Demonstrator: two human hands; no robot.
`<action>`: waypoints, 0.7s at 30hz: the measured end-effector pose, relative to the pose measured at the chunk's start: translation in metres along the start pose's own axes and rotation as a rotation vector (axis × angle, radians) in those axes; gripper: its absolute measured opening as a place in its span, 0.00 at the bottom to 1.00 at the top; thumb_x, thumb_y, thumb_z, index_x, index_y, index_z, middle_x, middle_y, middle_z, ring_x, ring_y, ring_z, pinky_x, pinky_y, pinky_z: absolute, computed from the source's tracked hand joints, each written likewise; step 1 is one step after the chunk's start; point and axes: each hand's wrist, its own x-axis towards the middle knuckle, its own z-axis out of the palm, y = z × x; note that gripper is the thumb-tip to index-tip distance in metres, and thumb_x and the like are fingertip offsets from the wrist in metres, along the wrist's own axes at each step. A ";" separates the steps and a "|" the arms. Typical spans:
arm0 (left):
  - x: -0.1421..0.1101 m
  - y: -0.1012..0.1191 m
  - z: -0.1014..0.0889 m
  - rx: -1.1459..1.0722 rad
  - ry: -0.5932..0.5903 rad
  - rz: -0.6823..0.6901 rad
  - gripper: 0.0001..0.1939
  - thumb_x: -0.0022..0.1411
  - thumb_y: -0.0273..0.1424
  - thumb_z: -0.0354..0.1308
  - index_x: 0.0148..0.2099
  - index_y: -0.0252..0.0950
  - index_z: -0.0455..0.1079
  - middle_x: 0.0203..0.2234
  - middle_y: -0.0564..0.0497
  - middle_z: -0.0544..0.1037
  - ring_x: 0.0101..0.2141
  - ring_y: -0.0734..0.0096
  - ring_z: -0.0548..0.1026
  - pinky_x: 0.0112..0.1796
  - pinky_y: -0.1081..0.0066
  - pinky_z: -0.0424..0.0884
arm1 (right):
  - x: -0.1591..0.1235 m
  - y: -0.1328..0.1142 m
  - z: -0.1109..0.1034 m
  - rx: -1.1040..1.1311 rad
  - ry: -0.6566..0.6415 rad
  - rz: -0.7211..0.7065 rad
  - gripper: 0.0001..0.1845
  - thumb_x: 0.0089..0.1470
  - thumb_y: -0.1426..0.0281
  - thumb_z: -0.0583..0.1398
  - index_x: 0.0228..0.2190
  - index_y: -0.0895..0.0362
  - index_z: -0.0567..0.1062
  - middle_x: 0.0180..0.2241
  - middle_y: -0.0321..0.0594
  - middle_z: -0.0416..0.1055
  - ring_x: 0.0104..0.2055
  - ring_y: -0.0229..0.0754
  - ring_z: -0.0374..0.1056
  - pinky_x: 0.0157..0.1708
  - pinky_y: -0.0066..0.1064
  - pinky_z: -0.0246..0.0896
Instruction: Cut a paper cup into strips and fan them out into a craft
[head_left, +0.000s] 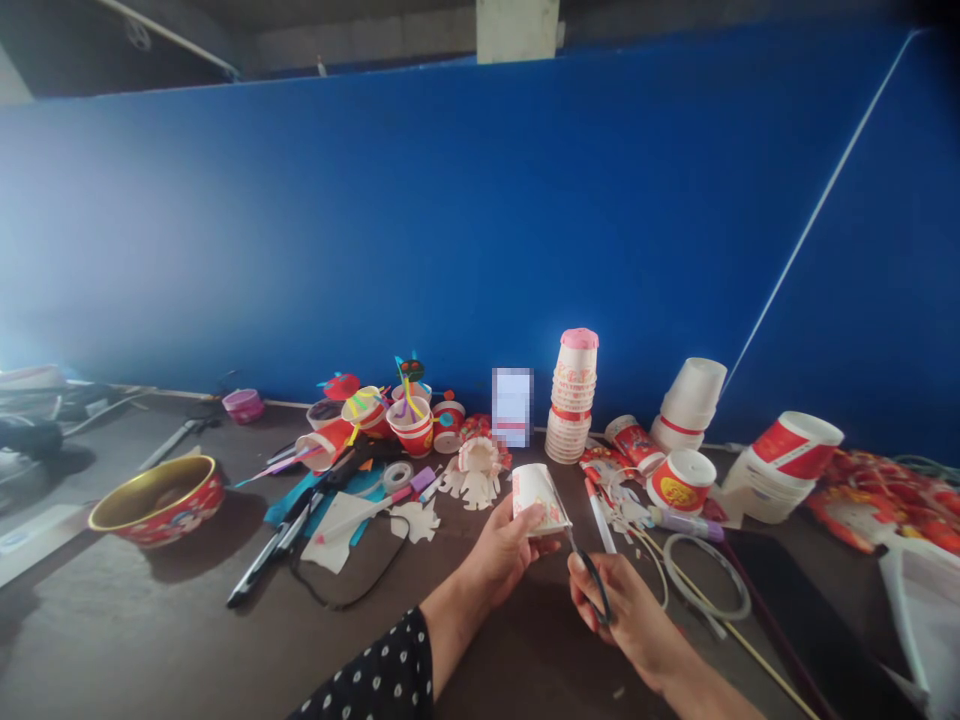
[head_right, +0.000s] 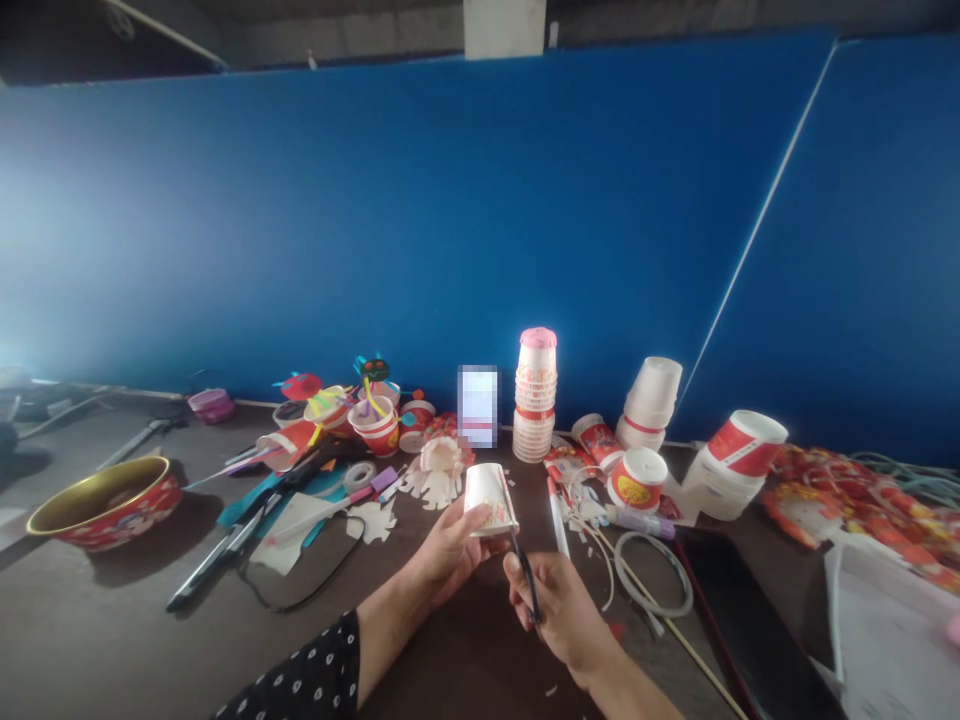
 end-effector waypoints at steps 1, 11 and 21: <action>0.000 0.000 0.000 0.001 0.000 0.004 0.17 0.49 0.35 0.62 0.41 0.33 0.67 0.32 0.45 0.74 0.32 0.65 0.72 0.33 0.67 0.64 | 0.000 0.000 0.000 -0.002 0.000 -0.003 0.31 0.40 0.41 0.54 0.16 0.58 0.63 0.11 0.30 0.54 0.14 0.27 0.44 0.14 0.23 0.33; 0.000 0.002 -0.001 0.015 0.008 0.002 0.19 0.47 0.36 0.63 0.41 0.32 0.67 0.32 0.45 0.74 0.31 0.66 0.72 0.32 0.68 0.64 | 0.000 -0.002 -0.001 -0.046 0.005 -0.005 0.31 0.40 0.40 0.53 0.16 0.58 0.62 0.11 0.29 0.54 0.14 0.27 0.45 0.14 0.23 0.35; 0.001 0.000 -0.003 0.008 0.011 0.005 0.17 0.48 0.35 0.63 0.40 0.33 0.67 0.32 0.46 0.74 0.31 0.66 0.73 0.31 0.69 0.64 | -0.002 -0.003 -0.001 -0.051 0.023 0.001 0.31 0.41 0.42 0.54 0.15 0.58 0.63 0.11 0.30 0.56 0.14 0.28 0.47 0.14 0.23 0.35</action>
